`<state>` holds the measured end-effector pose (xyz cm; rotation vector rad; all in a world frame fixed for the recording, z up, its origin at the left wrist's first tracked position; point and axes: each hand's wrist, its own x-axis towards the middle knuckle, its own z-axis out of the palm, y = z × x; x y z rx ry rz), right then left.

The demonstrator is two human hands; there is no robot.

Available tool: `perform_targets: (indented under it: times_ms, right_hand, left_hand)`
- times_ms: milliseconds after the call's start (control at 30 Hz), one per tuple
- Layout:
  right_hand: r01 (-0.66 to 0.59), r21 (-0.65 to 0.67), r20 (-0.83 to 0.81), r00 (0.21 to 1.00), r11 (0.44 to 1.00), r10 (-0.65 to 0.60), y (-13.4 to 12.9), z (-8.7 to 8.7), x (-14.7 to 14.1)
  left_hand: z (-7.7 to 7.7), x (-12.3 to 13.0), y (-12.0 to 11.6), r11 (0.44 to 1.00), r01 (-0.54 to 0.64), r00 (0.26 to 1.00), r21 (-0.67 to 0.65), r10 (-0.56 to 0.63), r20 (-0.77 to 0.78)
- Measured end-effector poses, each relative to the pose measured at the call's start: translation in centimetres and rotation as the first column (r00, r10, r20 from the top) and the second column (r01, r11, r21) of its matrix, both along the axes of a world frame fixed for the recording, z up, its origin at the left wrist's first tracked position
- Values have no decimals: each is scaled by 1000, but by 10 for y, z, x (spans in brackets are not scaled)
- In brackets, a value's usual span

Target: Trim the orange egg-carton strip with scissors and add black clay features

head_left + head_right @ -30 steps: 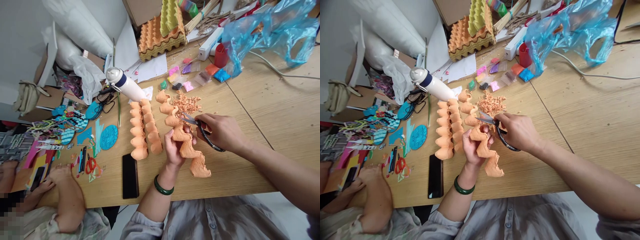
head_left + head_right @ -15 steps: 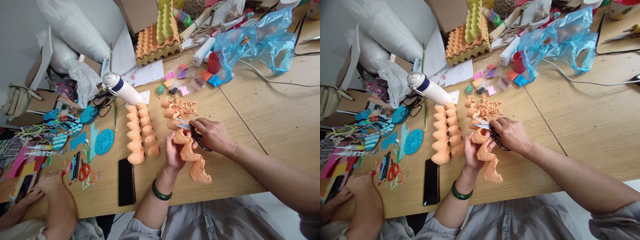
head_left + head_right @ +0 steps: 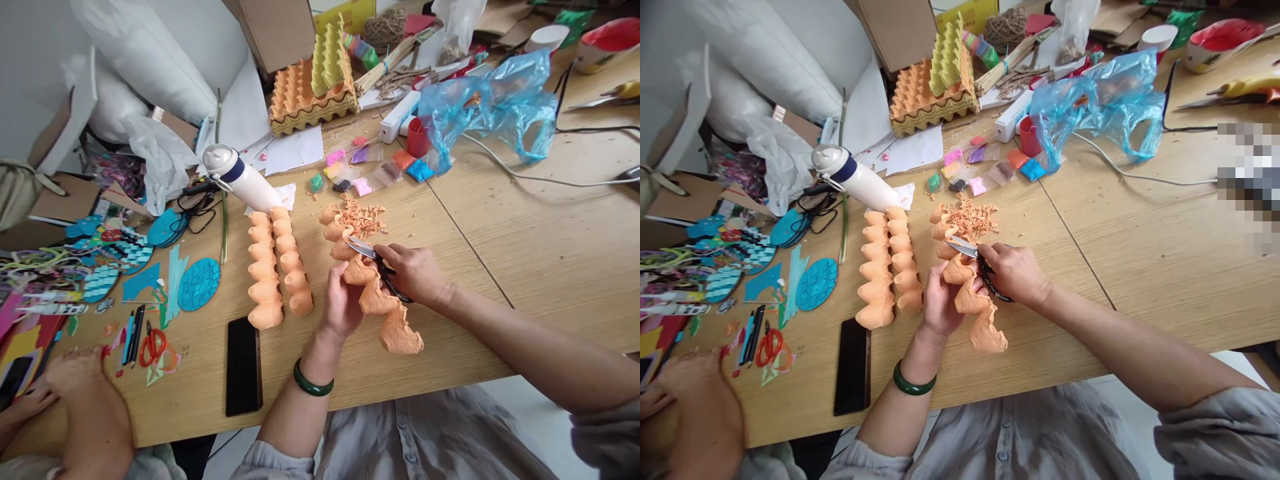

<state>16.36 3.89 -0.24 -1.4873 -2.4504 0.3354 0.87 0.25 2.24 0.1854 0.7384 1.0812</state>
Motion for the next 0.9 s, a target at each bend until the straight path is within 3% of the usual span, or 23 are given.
perform_targets:
  times_ms: [300,467,633,700,767,900]
  right_hand:
    - [25,-49,-1,1000,998,-25,-1,-3,-1]
    - [53,-54,-202,977,997,-63,5,-10,0]
    - [163,-112,-345,919,980,-192,9,5,6]
    - [109,-229,-395,898,967,-195,11,15,11]
    - [-25,-349,-452,880,937,-145,15,24,19]
    - [-324,-502,-468,881,802,63,27,35,37]
  left_hand:
    - [4,0,1,998,-40,999,-45,39,-13]
    - [-2,-6,2,1000,-26,999,5,27,-18]
    - [-6,-7,4,973,-198,963,116,215,-160]
    - [-8,-8,5,952,-234,935,197,276,-221]
    - [-12,-11,5,935,-231,910,271,306,-280]
    - [-18,-21,7,931,-171,868,321,296,-398]
